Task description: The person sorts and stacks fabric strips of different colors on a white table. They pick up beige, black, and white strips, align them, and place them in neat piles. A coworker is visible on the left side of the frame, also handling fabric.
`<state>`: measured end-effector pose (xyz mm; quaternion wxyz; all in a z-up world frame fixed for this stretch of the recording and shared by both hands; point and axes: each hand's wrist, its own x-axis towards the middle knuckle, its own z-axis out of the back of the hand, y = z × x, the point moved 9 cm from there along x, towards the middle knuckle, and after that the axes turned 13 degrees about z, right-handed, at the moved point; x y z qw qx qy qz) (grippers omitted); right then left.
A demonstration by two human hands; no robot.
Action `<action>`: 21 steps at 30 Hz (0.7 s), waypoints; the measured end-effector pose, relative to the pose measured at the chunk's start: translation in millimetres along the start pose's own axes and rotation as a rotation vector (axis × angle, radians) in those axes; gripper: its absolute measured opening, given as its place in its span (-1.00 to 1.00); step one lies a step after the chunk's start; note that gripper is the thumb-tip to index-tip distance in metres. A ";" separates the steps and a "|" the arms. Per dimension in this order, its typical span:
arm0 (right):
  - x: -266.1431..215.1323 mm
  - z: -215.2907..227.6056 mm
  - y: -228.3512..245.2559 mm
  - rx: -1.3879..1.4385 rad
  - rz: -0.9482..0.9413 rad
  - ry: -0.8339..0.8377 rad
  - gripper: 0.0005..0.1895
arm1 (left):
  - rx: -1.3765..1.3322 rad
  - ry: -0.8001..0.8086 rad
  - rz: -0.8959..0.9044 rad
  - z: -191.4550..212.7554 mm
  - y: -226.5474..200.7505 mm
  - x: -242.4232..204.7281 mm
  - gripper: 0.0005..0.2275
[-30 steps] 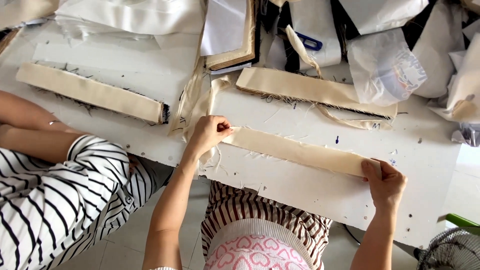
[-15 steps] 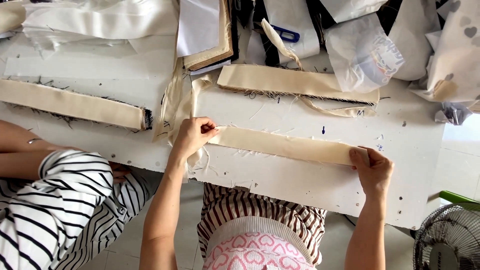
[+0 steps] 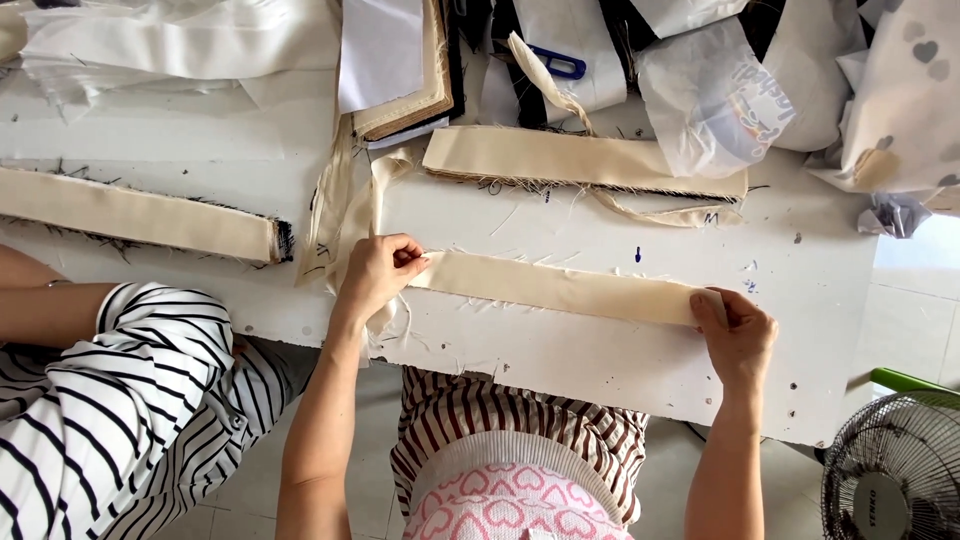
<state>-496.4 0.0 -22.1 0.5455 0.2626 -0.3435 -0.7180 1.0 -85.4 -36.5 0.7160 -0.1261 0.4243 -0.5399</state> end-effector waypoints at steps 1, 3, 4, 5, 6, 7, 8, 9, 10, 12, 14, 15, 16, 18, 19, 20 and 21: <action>-0.1 0.0 1.2 -0.003 0.000 -0.002 -0.84 | -0.001 -0.001 0.006 0.0 0.1 -0.4 -0.93; 0.4 0.4 1.1 -0.007 -0.002 -0.010 -0.85 | -0.001 0.002 0.006 -0.2 0.7 -0.6 -0.92; 0.5 0.6 -0.3 -0.012 -0.001 -0.008 -0.85 | 0.004 -0.007 -0.005 -0.1 0.7 -0.2 -0.93; 0.8 1.1 -2.0 -0.016 0.001 -0.005 -0.85 | 0.009 -0.015 -0.016 -0.4 0.4 0.4 -0.93; 1.3 2.0 -3.9 -0.021 -0.005 -0.014 -0.85 | 0.010 -0.006 -0.024 -0.7 -0.4 -0.5 -0.93; 2.1 1.8 -5.8 -0.003 -0.009 -0.013 -0.85 | 0.025 -0.012 -0.022 -0.2 -0.5 -1.1 -0.93; 2.7 2.2 -7.8 0.014 -0.013 -0.015 -0.85 | 0.042 -0.018 -0.022 0.1 -1.4 -0.8 -0.93; 2.9 2.8 -8.7 0.009 -0.020 -0.027 -0.85 | 0.043 -0.008 -0.033 -0.4 -2.3 0.0 -0.93; 3.0 2.3 -9.1 0.010 -0.017 -0.026 -0.86 | 0.036 -0.007 -0.029 -0.2 -1.5 0.6 -0.93; 2.8 3.5 -7.4 0.008 -0.021 -0.035 -0.86 | 0.030 0.001 -0.033 -0.1 -3.2 -0.2 -0.94; 3.3 4.2 -0.4 -0.001 -0.006 -0.033 -0.86 | 0.053 -0.001 -0.004 2.3 -3.2 -2.8 -0.93; 2.7 5.2 0.6 -0.004 -0.011 -0.040 -0.86 | 0.055 0.005 -0.009 1.3 -4.0 -3.2 -0.93; 3.1 5.3 3.3 -0.034 0.005 -0.034 -0.86 | 0.055 0.001 -0.008 1.5 -3.8 -3.9 -0.93; 3.5 5.2 8.5 -0.065 0.018 -0.030 -0.86 | 0.056 0.000 -0.009 0.8 -2.9 -4.2 -0.93; 3.7 5.0 11.6 -0.065 0.024 -0.031 -0.86 | 0.065 -0.007 -0.003 0.7 -1.6 -3.6 -0.93; 3.9 4.5 14.6 -0.065 0.030 -0.032 -0.86 | 0.074 -0.014 0.004 0.9 0.1 -3.2 -0.94; 3.4 6.1 17.1 -0.066 0.027 -0.034 -0.86 | 0.075 -0.012 0.002 0.8 -1.6 -4.3 -0.94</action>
